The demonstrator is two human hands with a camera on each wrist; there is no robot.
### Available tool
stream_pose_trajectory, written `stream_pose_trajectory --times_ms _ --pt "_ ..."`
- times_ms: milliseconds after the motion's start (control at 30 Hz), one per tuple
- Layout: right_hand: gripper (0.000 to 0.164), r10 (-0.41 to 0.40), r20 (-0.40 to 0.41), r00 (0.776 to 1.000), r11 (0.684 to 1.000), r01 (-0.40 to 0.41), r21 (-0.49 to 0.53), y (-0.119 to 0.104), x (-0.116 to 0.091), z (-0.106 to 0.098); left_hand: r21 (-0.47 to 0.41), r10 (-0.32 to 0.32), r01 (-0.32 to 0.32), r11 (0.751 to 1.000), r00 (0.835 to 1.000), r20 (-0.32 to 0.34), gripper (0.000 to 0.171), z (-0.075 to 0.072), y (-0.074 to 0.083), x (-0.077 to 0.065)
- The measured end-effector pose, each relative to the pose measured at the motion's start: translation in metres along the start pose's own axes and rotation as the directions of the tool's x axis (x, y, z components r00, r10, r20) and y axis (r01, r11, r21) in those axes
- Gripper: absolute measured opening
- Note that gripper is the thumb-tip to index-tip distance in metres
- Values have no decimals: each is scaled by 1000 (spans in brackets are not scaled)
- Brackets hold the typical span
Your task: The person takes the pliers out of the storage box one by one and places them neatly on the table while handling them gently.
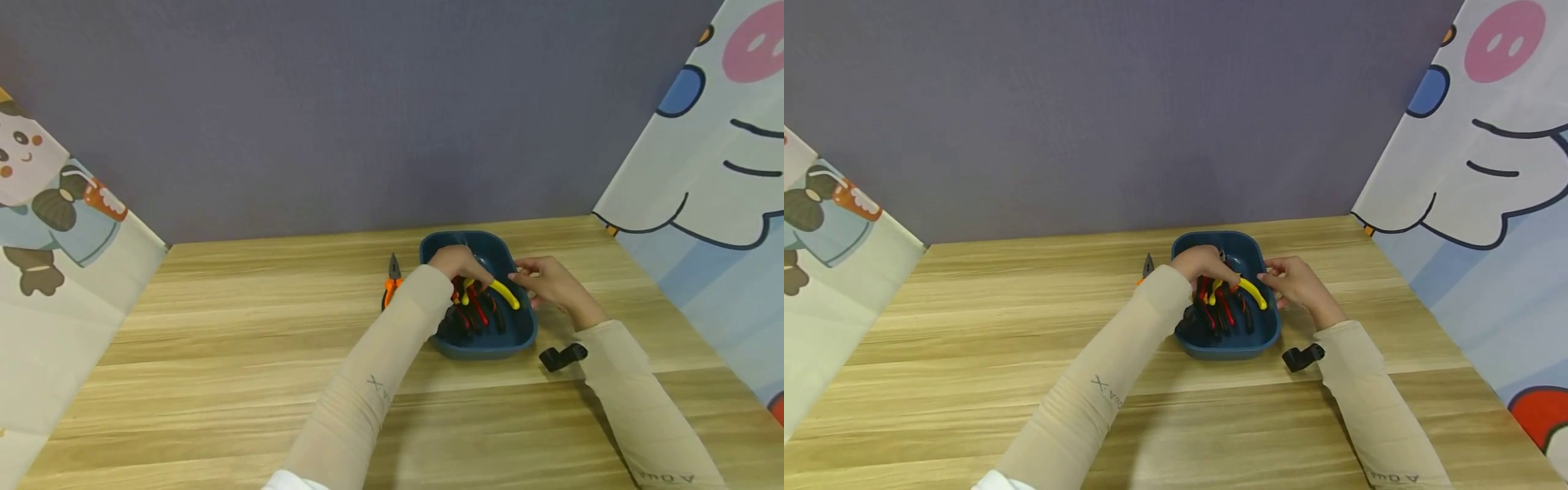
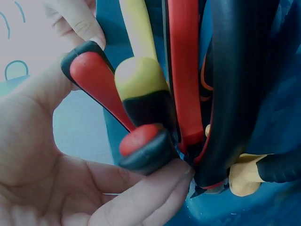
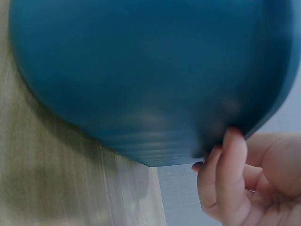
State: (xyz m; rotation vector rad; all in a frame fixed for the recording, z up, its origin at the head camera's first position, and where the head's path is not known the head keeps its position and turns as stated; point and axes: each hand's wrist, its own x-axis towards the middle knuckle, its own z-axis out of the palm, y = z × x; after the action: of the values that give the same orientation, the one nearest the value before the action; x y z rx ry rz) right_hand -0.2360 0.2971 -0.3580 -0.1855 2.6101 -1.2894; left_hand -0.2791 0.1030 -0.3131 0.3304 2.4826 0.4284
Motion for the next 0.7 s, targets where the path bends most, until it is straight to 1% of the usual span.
stream_pose_trajectory --times_ms 133,233,300,367,467,533,600,700 --pt "51 0 0 1000 1000 0 -1 0 0 0 -37 -5 7 999 999 48 40 -3 -1 0" --pt "50 0 -2 1000 1000 0 -2 0 0 0 -62 4 1 998 996 85 37 -3 -3 1" --pt "50 1 -2 1000 1000 -1 0 0 0 0 -73 6 1 997 995 102 41 -3 -4 2" --pt "51 3 0 1000 1000 -3 0 0 -1 0 -93 -1 12 996 994 113 49 -3 -4 3" --pt "52 6 2 1000 1000 -6 3 0 -1 0 -117 -30 43 992 994 106 63 -3 -4 3" --pt "52 7 2 1000 1000 -7 5 0 -1 0 -125 -45 57 991 994 96 69 -4 -4 2" --pt "52 5 2 1000 1000 -5 9 1 -1 -1 -119 -49 59 991 995 83 70 -4 -4 1" --pt "53 6 4 1000 1000 -6 9 0 -1 -1 -112 -48 58 992 995 84 63 -5 -4 0"
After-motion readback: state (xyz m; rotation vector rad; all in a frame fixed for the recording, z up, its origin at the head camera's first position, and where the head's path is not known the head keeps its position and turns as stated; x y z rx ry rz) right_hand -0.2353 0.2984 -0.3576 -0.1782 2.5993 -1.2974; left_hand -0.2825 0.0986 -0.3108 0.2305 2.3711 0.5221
